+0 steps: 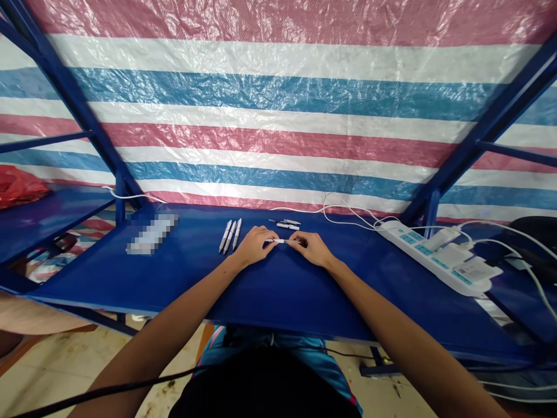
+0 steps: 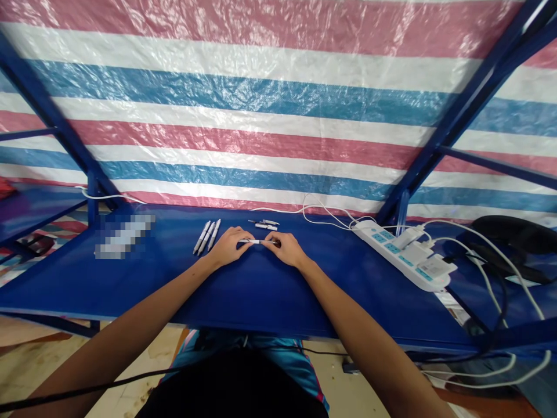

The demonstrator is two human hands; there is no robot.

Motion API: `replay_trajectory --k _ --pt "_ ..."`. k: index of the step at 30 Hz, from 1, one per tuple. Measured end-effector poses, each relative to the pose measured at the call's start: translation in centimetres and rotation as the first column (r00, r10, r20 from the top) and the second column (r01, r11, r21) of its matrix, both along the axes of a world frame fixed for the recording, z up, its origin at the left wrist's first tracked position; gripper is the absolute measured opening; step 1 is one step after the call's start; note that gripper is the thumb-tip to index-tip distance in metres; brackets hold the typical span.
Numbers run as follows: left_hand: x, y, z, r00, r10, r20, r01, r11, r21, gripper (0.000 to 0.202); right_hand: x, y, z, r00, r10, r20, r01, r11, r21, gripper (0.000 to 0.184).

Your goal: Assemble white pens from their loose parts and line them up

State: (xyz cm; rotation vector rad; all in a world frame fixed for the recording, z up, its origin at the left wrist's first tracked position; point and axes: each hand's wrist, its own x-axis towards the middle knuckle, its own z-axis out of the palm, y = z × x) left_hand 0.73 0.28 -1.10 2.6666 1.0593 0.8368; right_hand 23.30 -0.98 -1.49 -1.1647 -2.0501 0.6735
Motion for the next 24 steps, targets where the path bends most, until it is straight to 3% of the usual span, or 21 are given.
replay_trajectory --k 8,12,24 --pt "0.05 -0.03 -0.02 1.000 0.014 -0.005 -0.014 1.000 -0.006 0.014 0.12 -0.05 -0.01 1.000 0.013 0.020 -0.014 1.000 0.024 0.018" --pt "-0.04 0.03 -0.07 1.000 0.015 -0.005 -0.015 1.000 -0.009 0.014 0.10 -0.06 0.03 0.999 0.028 0.029 -0.029 0.999 0.030 0.029" --pt "0.09 0.25 -0.13 1.000 -0.024 -0.002 0.024 0.997 -0.073 0.016 0.14 -0.03 0.10 0.998 0.031 0.048 -0.032 0.999 0.019 0.042"
